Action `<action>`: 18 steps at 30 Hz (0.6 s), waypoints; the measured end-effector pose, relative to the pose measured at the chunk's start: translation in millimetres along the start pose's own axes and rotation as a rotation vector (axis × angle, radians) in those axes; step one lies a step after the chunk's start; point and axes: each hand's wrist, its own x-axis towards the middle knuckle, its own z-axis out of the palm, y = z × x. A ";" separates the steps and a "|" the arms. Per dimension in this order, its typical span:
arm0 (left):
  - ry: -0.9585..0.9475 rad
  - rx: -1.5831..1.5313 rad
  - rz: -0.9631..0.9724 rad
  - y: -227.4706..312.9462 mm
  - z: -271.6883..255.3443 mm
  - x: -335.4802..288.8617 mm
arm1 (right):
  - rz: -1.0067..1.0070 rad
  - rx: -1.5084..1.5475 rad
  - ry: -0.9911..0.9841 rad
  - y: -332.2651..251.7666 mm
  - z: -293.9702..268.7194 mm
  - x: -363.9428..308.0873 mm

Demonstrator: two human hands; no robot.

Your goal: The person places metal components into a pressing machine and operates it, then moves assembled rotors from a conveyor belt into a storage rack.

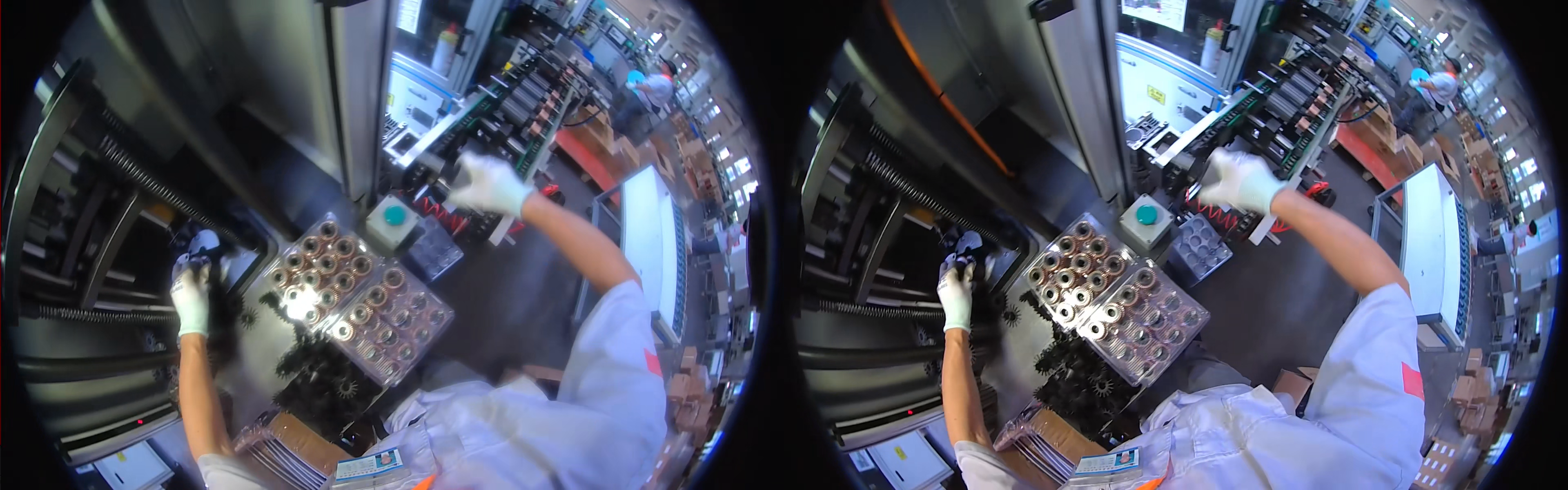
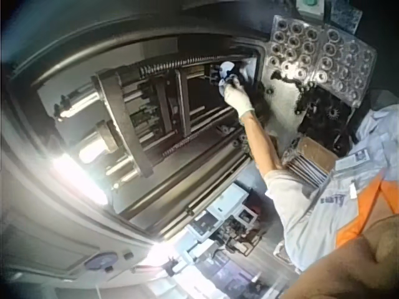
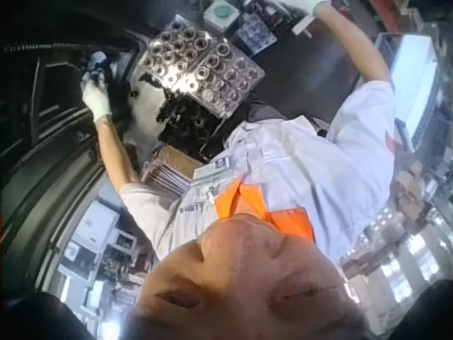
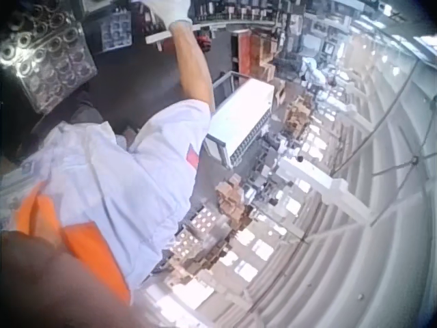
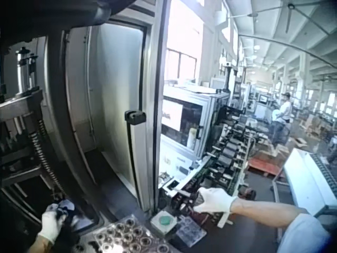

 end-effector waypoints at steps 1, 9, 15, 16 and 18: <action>-0.044 0.012 0.035 -3.1 2.0 -0.1 | 0.086 -0.091 0.142 39.2 4.6 22.2; -0.115 -0.056 -0.188 -23.8 14.7 -0.4 | 0.314 -0.320 0.185 177.9 -5.1 154.0; 0.100 0.277 -0.165 7.0 42.4 -0.6 | 0.319 -0.196 0.076 224.2 6.4 146.9; 0.098 0.296 -0.128 17.9 42.6 -2.7 | 0.305 -0.183 0.099 226.8 8.5 145.6; 0.083 0.307 -0.136 -22.4 47.7 -39.2 | 0.283 -0.155 0.104 209.8 10.2 151.8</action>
